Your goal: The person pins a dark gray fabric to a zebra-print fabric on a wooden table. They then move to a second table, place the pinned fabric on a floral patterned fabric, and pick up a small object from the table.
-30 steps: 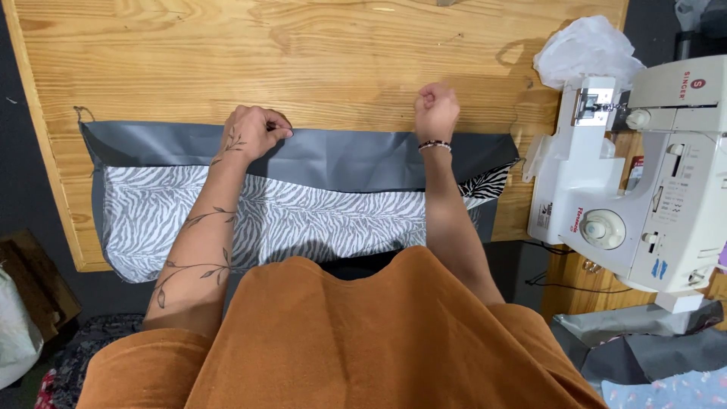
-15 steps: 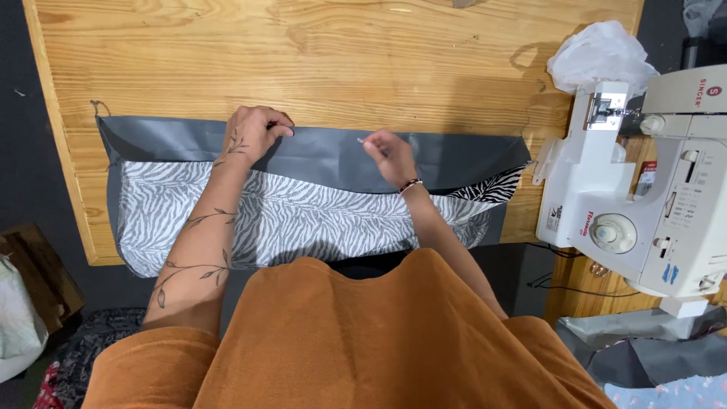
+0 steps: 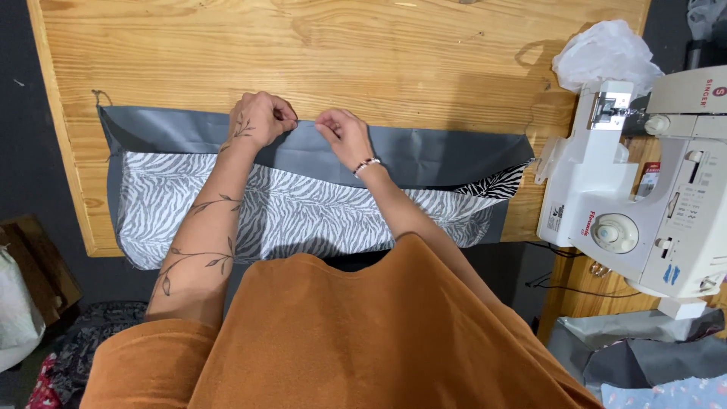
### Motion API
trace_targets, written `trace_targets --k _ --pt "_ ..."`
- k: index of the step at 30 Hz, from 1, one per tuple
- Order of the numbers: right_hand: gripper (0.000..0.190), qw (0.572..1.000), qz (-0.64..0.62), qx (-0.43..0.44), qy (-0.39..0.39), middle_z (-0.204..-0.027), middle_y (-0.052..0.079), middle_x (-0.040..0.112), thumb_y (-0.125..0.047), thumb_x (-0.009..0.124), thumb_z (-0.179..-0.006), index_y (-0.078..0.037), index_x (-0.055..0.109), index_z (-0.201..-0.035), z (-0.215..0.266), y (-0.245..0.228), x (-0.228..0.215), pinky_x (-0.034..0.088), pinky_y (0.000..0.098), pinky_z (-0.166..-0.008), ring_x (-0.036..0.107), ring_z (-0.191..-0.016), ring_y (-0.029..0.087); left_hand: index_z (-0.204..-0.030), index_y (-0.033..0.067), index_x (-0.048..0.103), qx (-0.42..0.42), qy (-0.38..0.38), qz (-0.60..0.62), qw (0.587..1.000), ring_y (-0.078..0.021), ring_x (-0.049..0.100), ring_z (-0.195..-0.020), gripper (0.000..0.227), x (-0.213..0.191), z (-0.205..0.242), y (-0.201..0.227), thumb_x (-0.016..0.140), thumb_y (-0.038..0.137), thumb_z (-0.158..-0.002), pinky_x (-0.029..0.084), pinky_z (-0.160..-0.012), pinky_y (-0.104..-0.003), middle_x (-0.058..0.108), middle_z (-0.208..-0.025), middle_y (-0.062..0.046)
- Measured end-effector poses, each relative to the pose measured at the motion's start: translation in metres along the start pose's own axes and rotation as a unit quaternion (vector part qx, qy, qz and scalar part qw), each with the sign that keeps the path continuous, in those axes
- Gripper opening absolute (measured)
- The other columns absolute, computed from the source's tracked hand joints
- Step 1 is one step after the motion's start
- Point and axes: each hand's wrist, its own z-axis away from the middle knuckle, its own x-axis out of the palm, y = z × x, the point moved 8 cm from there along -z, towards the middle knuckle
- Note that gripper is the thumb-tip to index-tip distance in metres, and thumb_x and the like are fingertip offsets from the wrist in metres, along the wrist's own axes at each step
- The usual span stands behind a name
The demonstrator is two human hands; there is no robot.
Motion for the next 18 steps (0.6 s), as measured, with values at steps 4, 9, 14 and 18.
trace_targets --k 4,9,14,18 --pt "0.01 0.998 0.049 -0.024 0.006 -0.083 0.002 0.065 -0.013 0.075 -0.087 -0.019 0.073 -0.095 -0.008 -0.002 0.005 0.06 0.0293 -0.072 0.071 -0.08 0.017 -0.089 0.0299 0.08 0.005 0.003 0.0 1.0 -0.0292 0.072 -0.091 0.01 -0.004 0.001 0.004 0.081 0.025 -0.08 0.056 -0.08 -0.044 0.075 -0.084 0.001" --pt "0.013 0.988 0.143 -0.053 -0.014 -0.081 0.006 0.061 -0.007 0.071 -0.084 -0.017 0.068 -0.092 -0.005 -0.001 0.013 0.061 0.0381 -0.07 0.071 -0.078 0.027 -0.085 0.0333 0.079 0.001 -0.006 -0.017 1.0 -0.0321 0.072 -0.093 0.006 -0.004 0.002 0.006 0.077 0.031 -0.08 0.057 -0.083 -0.047 0.075 -0.084 0.001" --pt "0.011 0.995 0.099 -0.026 -0.011 -0.075 0.003 0.06 -0.01 0.072 -0.08 -0.017 0.069 -0.087 -0.008 0.006 0.017 0.061 0.0301 -0.066 0.07 -0.073 0.019 -0.085 0.0332 0.079 0.003 -0.003 -0.008 1.0 -0.0309 0.073 -0.091 0.006 -0.003 -0.001 0.002 0.076 0.031 -0.08 0.057 -0.083 -0.046 0.075 -0.083 0.002" --pt "0.01 0.993 0.111 -0.021 -0.022 -0.075 0.003 0.061 -0.01 0.071 -0.078 -0.018 0.069 -0.085 -0.011 0.005 0.018 0.06 0.0307 -0.065 0.07 -0.072 0.018 -0.085 0.0303 0.079 0.018 -0.005 -0.004 1.0 -0.0308 0.073 -0.091 0.008 -0.002 -0.001 0.002 0.074 0.029 -0.079 0.057 -0.082 -0.046 0.075 -0.083 0.001"
